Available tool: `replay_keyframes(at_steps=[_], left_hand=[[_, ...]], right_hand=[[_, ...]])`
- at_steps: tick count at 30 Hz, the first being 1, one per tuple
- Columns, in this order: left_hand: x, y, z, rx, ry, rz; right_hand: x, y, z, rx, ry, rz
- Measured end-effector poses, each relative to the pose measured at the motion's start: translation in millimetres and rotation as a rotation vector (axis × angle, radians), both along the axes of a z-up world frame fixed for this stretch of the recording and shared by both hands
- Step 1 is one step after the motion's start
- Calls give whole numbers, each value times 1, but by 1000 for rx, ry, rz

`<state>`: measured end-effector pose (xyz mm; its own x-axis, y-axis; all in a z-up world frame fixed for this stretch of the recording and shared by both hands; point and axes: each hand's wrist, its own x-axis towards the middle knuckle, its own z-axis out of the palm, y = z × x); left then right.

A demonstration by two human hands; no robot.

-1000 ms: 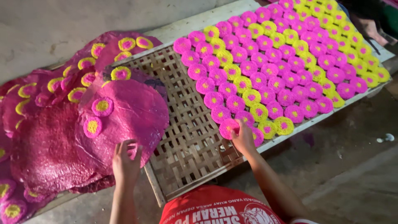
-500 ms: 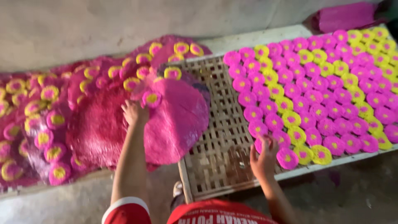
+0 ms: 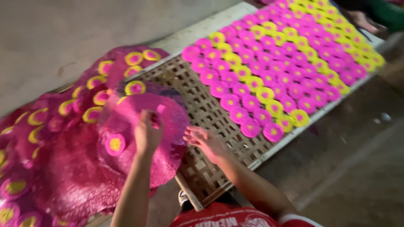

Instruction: The person places small pink and yellow circular crackers onto larger pink sheets and a woven tray.

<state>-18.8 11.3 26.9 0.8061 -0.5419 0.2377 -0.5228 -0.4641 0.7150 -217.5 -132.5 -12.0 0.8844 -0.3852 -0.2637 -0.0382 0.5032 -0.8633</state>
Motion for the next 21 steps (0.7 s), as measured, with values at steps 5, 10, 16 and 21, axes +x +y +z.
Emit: replay_keyframes(at_steps=[5,10,16,21], left_hand=[[-125,-29,25,-185,82,-589],[-98,1,-4,-70,-1,-197],[-17,108,-80,237,-74,358],[3,181,-149,372,-23,609]], right_hand=[[-42,-32,-43,367,-62,-277],[-161,-105,-57,-188,253,-303],[-204,-136,-50,-1298,654,-269],[-199,-132,-25,-1494,646,-338]])
